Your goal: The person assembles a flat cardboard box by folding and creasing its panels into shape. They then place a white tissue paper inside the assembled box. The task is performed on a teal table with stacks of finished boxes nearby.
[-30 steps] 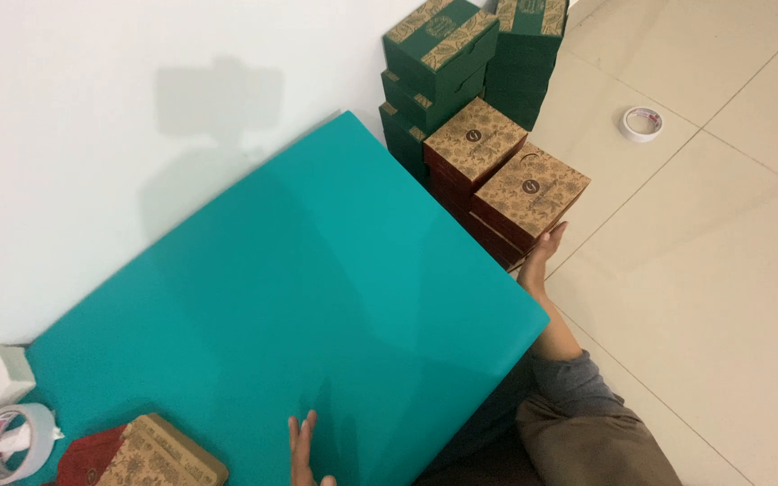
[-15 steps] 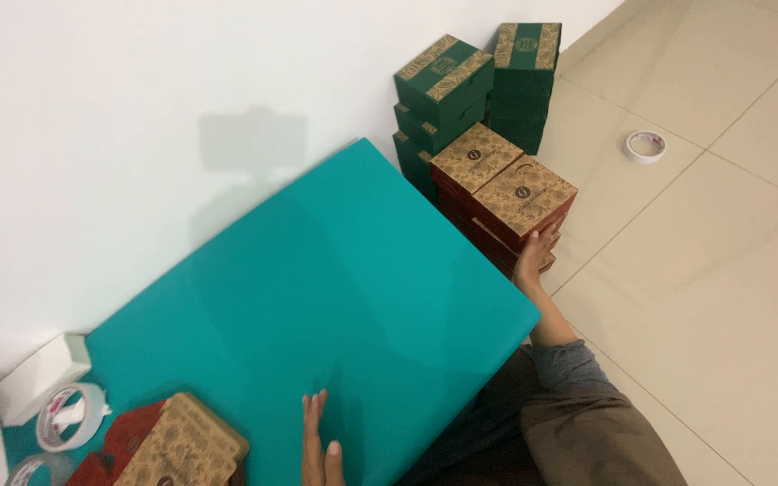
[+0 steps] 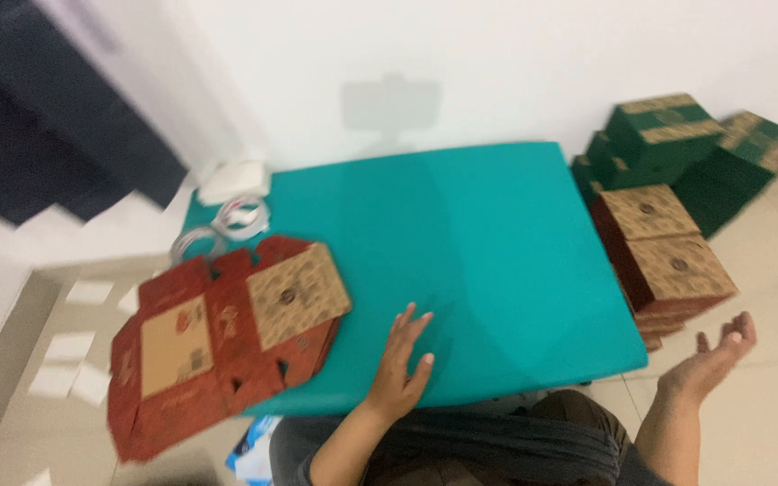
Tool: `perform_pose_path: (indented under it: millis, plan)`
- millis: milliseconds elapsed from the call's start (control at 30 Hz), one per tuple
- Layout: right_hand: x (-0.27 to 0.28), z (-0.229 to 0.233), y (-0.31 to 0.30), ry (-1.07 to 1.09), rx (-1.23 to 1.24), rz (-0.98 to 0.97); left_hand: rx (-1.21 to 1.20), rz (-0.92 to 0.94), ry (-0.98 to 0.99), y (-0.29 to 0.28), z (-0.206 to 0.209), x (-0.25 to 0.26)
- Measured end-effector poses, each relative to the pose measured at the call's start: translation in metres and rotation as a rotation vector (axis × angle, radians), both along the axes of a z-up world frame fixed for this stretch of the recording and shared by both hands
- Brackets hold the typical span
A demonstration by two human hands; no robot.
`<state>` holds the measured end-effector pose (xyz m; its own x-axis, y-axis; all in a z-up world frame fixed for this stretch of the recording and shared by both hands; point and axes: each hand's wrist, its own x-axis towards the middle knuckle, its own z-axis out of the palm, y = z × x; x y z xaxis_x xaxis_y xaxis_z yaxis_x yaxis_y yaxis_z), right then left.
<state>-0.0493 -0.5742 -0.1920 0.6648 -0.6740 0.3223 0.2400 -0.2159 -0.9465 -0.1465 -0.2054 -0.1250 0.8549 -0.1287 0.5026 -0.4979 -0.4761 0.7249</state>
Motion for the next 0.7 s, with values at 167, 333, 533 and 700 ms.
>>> perform_pose_path:
  millis: [167,333,533,700]
  plan:
    - [-0.017,0.070,0.099,-0.291,-0.583,0.218,0.053,0.155,-0.080,0.032,0.009,-0.031]
    - [-0.031,0.110,0.238,-0.399,-0.683,0.715,0.114,0.413,-0.106,0.107,-0.014,-0.060]
    - [-0.044,0.100,0.359,-0.195,-1.325,1.274,0.296,0.830,-0.075,0.182,-0.015,-0.109]
    - [-0.038,0.061,0.389,-0.149,-1.544,1.244,0.383,0.945,0.138,0.217,-0.033,-0.130]
